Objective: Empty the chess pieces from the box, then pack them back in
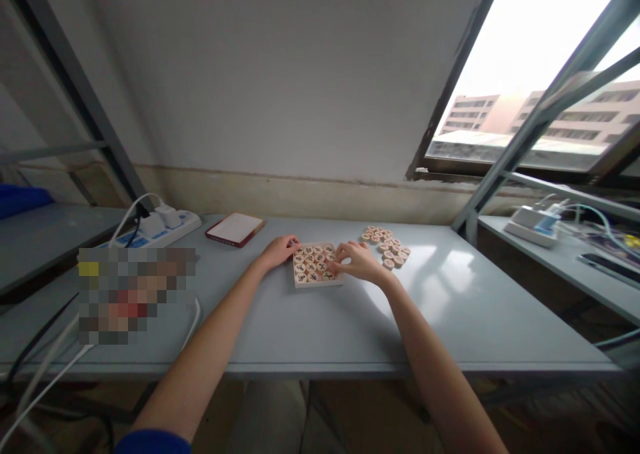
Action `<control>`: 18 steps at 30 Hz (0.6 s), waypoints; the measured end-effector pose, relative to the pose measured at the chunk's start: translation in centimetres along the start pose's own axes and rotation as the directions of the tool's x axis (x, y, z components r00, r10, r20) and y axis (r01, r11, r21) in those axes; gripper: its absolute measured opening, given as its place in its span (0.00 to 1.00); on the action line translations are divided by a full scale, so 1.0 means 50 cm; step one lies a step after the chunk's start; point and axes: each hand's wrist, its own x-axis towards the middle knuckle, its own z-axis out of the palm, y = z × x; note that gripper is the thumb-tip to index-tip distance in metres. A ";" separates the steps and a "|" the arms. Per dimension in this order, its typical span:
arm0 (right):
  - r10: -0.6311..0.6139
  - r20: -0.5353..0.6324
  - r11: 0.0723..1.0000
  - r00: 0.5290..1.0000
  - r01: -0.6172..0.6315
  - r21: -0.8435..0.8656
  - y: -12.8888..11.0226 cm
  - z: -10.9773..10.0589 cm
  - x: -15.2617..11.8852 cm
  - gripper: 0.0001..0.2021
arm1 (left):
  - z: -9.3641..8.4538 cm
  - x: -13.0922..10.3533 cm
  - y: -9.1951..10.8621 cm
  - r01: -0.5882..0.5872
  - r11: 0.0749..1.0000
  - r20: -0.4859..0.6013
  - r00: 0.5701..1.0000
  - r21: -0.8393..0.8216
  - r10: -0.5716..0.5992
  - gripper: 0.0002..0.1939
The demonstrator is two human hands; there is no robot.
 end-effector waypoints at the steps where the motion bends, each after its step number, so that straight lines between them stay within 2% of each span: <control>1: -0.005 0.011 1.000 1.000 0.005 -0.006 -0.002 0.002 0.000 0.13 | 0.000 0.000 0.000 0.000 1.000 -0.001 1.000 -0.003 0.000 0.15; 5: -0.070 0.055 0.997 0.996 0.071 -0.017 -0.010 0.010 0.002 0.15 | -0.001 -0.001 0.003 0.005 1.000 -0.003 1.000 -0.014 -0.005 0.15; 9: -0.066 -0.019 0.996 0.998 0.065 -0.053 -0.002 0.010 0.007 0.15 | -0.004 -0.003 0.008 0.017 1.000 0.007 1.000 -0.013 -0.016 0.15; 12: 0.061 -0.210 0.985 0.976 -0.094 -0.148 0.026 0.012 0.009 0.12 | -0.005 -0.004 0.011 0.021 1.000 0.016 1.000 -0.018 -0.021 0.15; 15: 0.201 -0.402 0.914 0.893 -0.319 -0.251 0.072 0.025 0.004 0.14 | -0.005 -0.004 0.011 0.021 1.000 0.016 1.000 -0.016 -0.020 0.15; 18: 0.308 -0.435 0.820 0.846 -0.468 -0.329 0.118 0.046 -0.005 0.20 | -0.005 -0.002 0.010 0.009 1.000 0.015 1.000 -0.016 -0.009 0.15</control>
